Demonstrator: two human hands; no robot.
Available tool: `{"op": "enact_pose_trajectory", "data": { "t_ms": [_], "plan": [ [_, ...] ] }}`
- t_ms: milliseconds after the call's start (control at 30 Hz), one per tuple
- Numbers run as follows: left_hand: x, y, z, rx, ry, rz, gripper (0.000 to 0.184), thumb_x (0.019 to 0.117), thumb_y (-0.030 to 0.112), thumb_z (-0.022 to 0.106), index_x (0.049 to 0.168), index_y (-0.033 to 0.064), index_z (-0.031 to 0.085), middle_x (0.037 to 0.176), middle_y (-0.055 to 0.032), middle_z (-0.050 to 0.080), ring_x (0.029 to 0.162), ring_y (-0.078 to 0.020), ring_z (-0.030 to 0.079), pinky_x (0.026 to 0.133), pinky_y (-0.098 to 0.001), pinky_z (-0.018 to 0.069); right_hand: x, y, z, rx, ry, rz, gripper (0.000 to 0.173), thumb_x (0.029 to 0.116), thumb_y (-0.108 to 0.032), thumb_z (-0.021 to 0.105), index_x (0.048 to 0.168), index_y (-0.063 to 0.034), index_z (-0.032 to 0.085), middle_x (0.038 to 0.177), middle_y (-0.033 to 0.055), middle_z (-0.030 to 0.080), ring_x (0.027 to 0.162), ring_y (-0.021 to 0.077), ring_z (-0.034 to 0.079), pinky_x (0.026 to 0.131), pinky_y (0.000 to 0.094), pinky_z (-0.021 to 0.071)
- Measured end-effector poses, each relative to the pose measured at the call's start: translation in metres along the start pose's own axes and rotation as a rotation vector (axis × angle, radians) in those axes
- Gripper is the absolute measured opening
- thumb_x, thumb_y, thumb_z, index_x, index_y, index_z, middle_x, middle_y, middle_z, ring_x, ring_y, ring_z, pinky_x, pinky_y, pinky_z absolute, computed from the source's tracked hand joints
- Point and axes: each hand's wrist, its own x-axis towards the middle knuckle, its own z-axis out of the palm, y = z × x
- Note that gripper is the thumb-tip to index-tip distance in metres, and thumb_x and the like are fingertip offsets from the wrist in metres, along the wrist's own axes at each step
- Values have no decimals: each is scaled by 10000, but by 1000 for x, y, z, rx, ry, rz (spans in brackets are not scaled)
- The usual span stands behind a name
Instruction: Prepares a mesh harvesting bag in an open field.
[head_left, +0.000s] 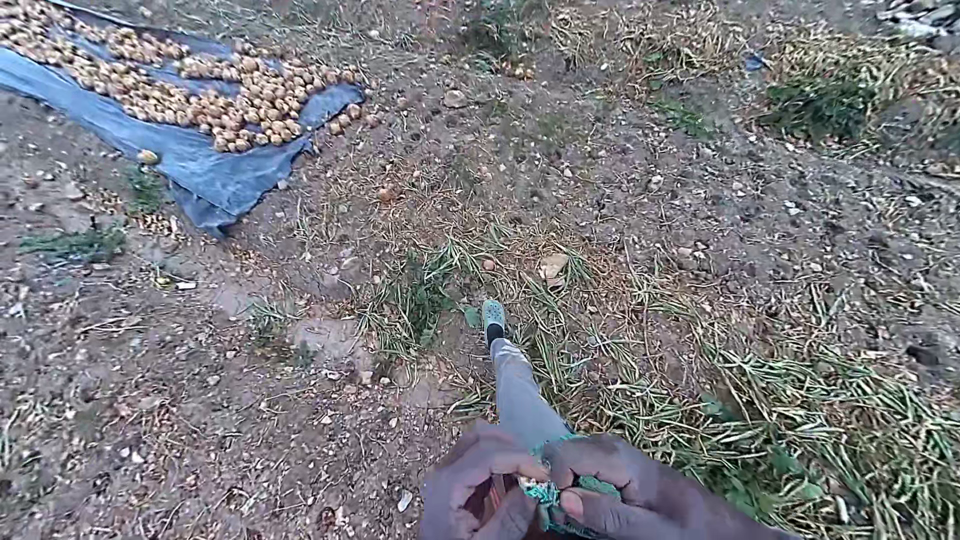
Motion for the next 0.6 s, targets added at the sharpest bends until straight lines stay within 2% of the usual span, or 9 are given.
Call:
{"op": "enact_pose_trajectory", "data": {
  "t_ms": [100,167,200,233,300,400,533,600],
  "plan": [
    [132,-65,-45,-38,55,6,151,957,177,729,1059,67,751,1071,-98,685,1044,-198,645,908,-339,572,94,58,-110,9,33,-33,245,1049,-279,585,1021,-53,676,933,81,662,836,166,646,743,347,564],
    [248,-104,-81,-119,94,4,156,952,186,730,1073,87,733,1088,-82,692,1066,-189,646,936,-347,554,173,85,-201,-16,70,-43,240,1022,-288,633,1005,-53,684,892,80,654,769,164,623,685,344,543],
    [286,-110,-89,-198,137,-39,158,957,173,721,1084,80,719,1090,-94,687,1066,-194,645,935,-351,551,200,85,-232,-8,58,2,227,1015,-297,652,1000,-72,680,872,56,644,749,141,613,663,321,538],
    [300,-99,-91,-270,211,-116,165,960,169,717,1094,73,708,1091,-108,683,1062,-202,647,932,-360,552,216,73,-244,37,27,69,216,1009,-307,664,996,-92,676,856,33,640,741,122,609,654,303,536],
    [366,-94,-109,-363,332,-117,169,957,161,713,1105,82,692,1100,-111,681,1071,-206,648,945,-373,548,282,63,-302,10,-1,56,216,991,-318,694,973,-103,686,826,25,638,716,120,605,632,305,530],
    [427,-70,-135,-565,446,-173,178,952,99,702,1125,67,674,1117,-132,669,1062,-214,648,915,-366,558,354,36,-351,-114,-30,79,204,985,-366,692,972,-162,701,861,-12,651,763,106,626,677,313,557],
    [510,-69,-195,-692,415,-154,190,958,49,671,1148,63,656,1120,-132,652,1048,-221,643,901,-381,561,453,21,-399,-333,-19,-1,179,988,-372,682,996,-198,724,919,-25,672,863,110,656,744,325,573],
    [552,-70,-228,-686,337,-117,190,963,67,673,1151,59,649,1125,-142,646,1049,-230,640,902,-389,560,495,12,-415,-389,31,-16,169,986,-360,686,1002,-197,727,939,-19,682,881,115,663,749,323,578]
  ]
}}
